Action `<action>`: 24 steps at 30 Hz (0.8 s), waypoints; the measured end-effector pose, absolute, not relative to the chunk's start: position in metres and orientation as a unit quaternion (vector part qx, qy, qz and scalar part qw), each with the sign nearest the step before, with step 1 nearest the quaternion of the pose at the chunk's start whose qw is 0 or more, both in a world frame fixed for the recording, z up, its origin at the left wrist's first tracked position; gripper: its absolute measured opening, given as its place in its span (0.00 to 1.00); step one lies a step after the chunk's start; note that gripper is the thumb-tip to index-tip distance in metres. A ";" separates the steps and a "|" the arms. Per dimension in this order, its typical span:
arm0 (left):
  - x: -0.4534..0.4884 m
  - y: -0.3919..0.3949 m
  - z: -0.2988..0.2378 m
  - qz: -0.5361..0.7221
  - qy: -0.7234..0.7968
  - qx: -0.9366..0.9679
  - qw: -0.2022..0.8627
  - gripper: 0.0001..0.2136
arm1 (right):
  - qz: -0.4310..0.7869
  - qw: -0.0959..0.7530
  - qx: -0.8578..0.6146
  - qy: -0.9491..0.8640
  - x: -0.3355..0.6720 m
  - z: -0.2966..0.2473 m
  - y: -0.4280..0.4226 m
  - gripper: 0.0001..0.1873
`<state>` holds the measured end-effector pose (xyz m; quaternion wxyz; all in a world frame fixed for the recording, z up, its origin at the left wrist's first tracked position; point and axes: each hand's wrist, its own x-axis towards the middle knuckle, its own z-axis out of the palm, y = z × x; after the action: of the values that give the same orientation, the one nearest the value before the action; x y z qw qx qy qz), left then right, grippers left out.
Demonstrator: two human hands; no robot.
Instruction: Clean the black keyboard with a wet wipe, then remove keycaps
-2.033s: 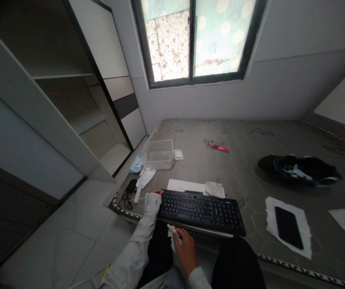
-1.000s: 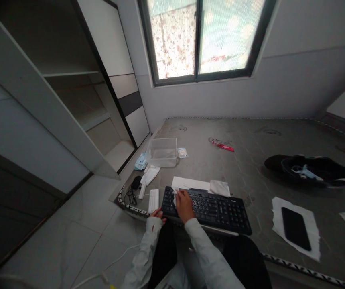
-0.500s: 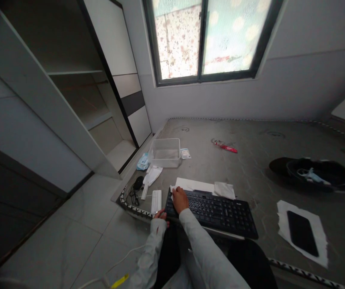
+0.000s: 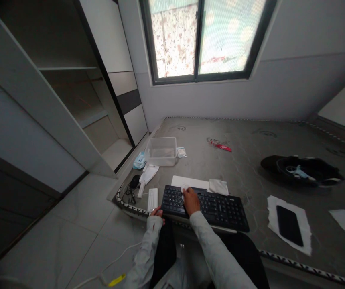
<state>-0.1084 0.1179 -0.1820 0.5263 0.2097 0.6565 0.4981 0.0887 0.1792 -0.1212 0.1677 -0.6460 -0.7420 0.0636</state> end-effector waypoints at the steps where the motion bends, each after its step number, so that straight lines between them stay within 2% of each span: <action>1: -0.109 0.118 -0.181 0.497 0.655 0.207 0.530 0.14 | 0.063 0.167 -0.650 -0.739 0.097 -0.122 0.177 0.18; 24: -0.110 0.121 -0.178 0.495 0.661 0.217 0.520 0.17 | 0.035 0.156 -0.743 -0.650 0.263 -0.140 0.138 0.19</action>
<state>-0.1102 0.1209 -0.1778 0.5201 0.2165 0.6612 0.4954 0.2634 0.1384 -0.1398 0.1565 -0.7426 -0.6503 0.0352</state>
